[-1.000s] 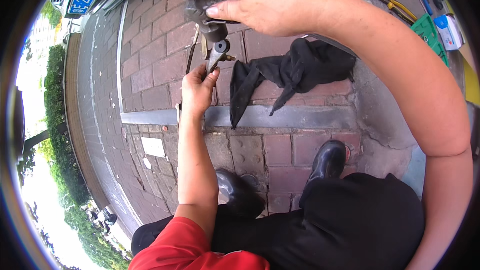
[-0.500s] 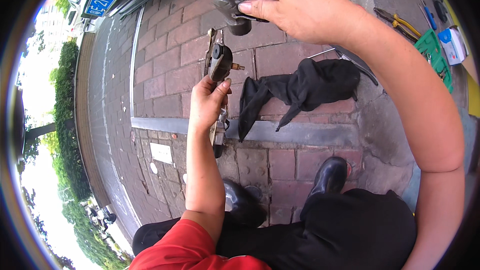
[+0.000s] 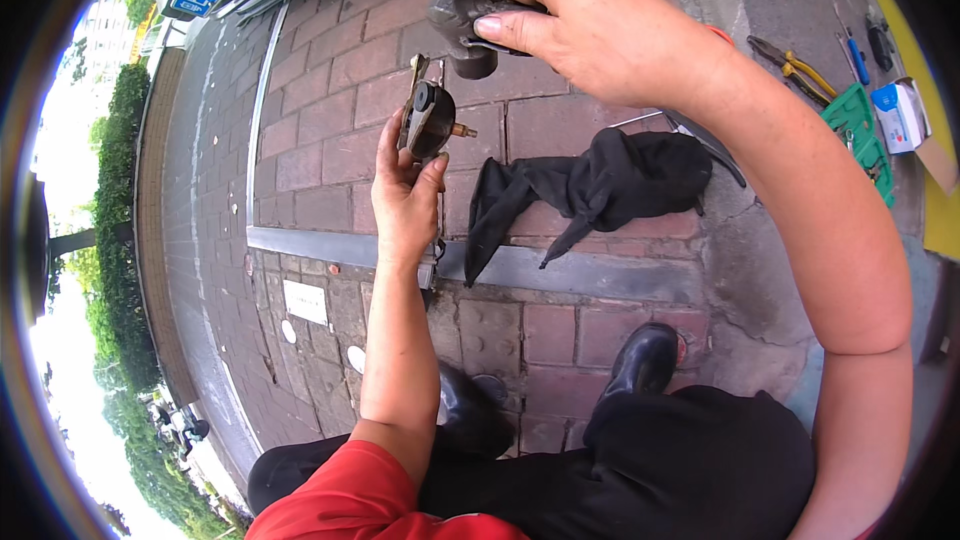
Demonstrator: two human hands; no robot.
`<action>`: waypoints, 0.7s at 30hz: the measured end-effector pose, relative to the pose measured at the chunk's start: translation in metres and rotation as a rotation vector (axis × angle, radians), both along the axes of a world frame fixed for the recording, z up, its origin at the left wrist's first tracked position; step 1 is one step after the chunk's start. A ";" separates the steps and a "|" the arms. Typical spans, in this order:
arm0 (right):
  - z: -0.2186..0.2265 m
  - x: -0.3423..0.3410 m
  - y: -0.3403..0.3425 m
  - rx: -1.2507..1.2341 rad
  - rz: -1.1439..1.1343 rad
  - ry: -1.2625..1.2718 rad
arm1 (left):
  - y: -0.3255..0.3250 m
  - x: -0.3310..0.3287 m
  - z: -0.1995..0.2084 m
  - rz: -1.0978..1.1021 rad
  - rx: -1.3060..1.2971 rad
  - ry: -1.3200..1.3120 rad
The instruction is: The person sits on the ground and uses a hammer and screwdriver to disassemble and reassemble a mechanical part. They repeatedly strike the part with the hammer and adjust components with the screwdriver.
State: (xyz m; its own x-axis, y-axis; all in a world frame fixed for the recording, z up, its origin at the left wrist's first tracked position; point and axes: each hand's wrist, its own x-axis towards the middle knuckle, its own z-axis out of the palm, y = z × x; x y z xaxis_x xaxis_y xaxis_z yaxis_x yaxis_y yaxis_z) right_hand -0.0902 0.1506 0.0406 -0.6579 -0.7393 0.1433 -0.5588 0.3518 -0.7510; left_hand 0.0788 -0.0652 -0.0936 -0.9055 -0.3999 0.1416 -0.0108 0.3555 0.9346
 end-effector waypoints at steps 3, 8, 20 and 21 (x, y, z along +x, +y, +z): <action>0.009 0.006 -0.004 -0.008 0.032 -0.148 | 0.001 0.000 -0.001 0.016 -0.030 -0.003; 0.043 0.018 -0.003 0.045 0.068 -0.056 | 0.004 -0.001 -0.001 0.032 -0.050 -0.013; 0.044 0.016 0.001 0.055 0.120 -0.108 | -0.033 -0.008 0.006 0.029 0.259 0.003; 0.046 0.015 0.001 0.096 0.097 -0.131 | -0.035 -0.008 0.005 0.026 0.268 0.006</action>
